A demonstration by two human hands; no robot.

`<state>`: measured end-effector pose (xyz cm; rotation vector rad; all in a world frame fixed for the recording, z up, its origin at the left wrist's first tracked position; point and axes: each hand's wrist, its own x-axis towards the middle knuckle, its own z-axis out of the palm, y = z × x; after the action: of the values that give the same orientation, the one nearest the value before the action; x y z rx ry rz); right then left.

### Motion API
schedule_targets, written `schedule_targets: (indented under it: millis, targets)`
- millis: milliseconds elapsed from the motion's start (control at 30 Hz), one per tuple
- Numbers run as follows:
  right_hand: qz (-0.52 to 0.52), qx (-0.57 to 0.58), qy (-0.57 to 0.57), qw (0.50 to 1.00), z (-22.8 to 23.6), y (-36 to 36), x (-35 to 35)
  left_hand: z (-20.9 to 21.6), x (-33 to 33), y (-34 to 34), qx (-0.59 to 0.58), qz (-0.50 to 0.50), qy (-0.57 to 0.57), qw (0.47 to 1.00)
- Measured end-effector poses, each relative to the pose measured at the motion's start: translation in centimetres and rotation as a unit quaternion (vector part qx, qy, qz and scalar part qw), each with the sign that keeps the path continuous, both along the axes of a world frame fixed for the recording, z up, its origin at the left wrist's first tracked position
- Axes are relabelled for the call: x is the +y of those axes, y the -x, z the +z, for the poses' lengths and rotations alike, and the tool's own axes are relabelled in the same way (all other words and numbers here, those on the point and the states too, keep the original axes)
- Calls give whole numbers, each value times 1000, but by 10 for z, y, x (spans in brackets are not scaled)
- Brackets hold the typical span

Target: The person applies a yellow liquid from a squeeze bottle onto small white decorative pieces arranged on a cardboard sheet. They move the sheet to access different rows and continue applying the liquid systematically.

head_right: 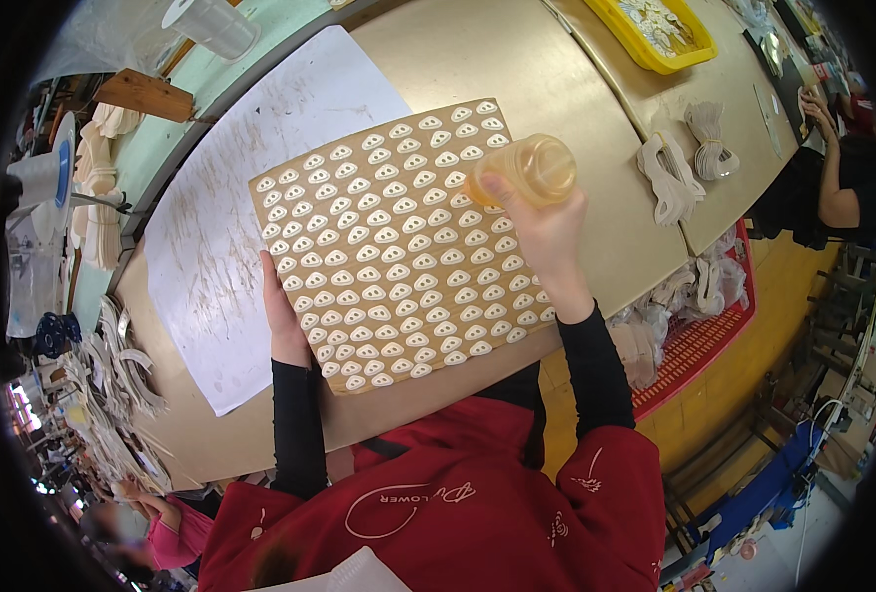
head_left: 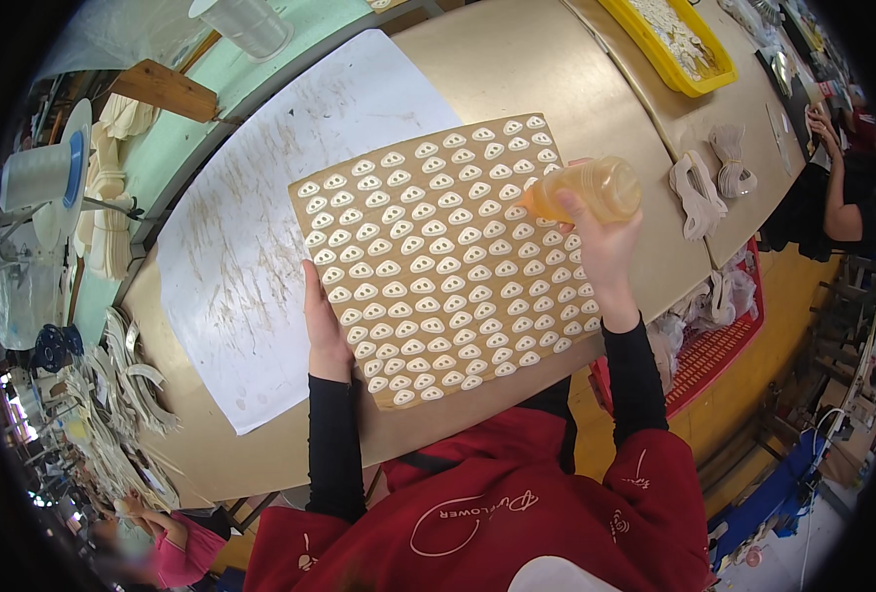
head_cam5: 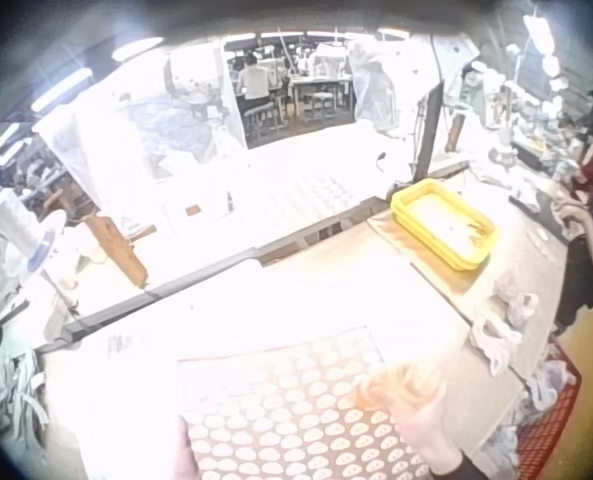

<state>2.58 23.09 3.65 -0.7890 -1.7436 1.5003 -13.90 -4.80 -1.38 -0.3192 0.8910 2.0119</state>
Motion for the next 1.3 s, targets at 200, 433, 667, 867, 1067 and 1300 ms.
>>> schedule_targets:
  millis: [200, 433, 667, 867, 1067, 1300]
  targets:
    - [-17, -5, 18, 1000, 3, -3, 1, 1, 0, 0, 5, 0, 5, 1000]
    - [-21, -22, 25, 999, 1, -11, 2, 0, 0, 0, 2, -2, 3, 1000]
    - [-87, 78, 63, 991, -2, -14, 7, 1, 1, -1, 11, 6, 21, 1000]
    - [-141, 150, 114, 972, -2, -27, 29, 0, 2, 0, 10, 4, 23, 1000]
    - [-132, 107, 73, 983, -5, -32, 27, 2, 3, -1, 14, 12, 42, 999]
    - [-109, 70, 37, 991, -9, -37, 19, 5, 4, -1, 7, -2, 35, 999]
